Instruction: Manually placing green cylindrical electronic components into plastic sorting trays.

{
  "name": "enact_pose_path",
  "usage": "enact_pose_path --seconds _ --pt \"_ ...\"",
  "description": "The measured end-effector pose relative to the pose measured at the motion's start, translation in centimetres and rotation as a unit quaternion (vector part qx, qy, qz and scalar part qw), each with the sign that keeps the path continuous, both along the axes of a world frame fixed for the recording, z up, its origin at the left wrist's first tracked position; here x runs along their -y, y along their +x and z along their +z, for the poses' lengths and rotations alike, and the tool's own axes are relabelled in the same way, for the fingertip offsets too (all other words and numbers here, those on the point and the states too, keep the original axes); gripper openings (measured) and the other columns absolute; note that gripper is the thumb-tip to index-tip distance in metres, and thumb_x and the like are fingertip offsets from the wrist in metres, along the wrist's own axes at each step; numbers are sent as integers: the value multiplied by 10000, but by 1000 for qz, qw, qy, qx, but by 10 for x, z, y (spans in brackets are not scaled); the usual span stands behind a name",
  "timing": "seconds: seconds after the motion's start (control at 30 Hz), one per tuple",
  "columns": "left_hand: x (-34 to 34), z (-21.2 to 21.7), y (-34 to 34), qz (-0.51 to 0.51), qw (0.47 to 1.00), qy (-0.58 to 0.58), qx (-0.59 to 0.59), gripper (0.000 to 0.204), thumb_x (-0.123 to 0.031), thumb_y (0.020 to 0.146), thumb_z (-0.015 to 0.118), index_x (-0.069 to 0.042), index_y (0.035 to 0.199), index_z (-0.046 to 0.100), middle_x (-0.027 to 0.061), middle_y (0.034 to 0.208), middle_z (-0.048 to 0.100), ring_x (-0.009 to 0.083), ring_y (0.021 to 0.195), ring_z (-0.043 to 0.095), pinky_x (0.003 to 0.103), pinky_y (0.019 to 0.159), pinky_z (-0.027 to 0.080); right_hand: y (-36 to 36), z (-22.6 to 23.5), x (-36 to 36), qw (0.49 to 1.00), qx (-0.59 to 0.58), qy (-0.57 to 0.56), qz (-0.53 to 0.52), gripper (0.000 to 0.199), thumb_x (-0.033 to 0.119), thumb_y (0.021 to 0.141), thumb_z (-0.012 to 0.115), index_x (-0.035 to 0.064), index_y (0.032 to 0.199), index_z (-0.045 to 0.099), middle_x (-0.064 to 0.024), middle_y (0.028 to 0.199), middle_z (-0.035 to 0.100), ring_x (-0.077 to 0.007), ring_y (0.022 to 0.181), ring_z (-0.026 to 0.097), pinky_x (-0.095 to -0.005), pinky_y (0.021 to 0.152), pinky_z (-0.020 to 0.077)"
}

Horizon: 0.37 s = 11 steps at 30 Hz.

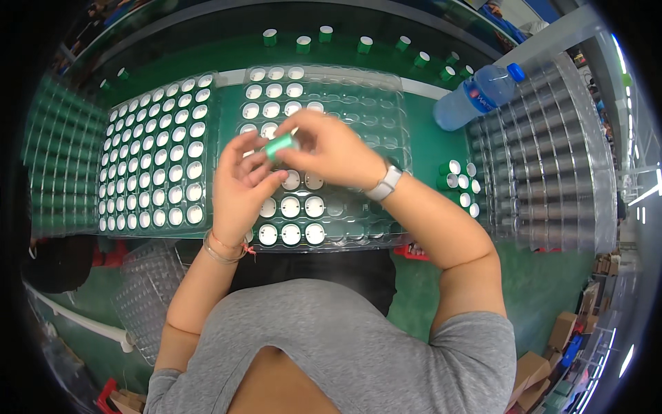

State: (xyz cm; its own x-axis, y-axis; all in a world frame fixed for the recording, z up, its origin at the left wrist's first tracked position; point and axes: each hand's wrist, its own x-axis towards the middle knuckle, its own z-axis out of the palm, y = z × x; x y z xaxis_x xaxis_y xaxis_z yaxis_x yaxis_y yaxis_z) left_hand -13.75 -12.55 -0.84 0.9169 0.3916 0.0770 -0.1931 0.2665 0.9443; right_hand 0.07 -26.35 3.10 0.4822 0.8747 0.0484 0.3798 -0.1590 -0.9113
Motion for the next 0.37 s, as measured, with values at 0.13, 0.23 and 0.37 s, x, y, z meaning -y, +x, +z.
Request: enact_pose_path --seconds 0.13,0.23,0.37 --pt "0 0 0 13 996 91 -15 540 21 761 780 13 1236 524 124 1254 519 244 1181 568 391 1043 484 54 1 -10 951 274 39 -138 263 134 837 739 44 1077 678 -34 939 585 -105 725 537 -242 659 464" --pt "-1 -2 1 -3 990 143 -12 526 22 765 769 12 1233 527 121 1241 522 239 1174 574 385 1033 492 83 -12 -17 938 309 11 -158 282 156 852 722 34 1104 684 -76 966 603 -173 758 577 -290 697 490" --pt "-2 -3 1 -9 987 157 -22 529 11 768 769 3 1240 530 111 1235 526 244 1185 571 378 1026 498 87 -38 -23 896 419 -98 -115 439 297 842 735 81 1219 670 -161 1165 617 -355 1081 569 -434 964 452"
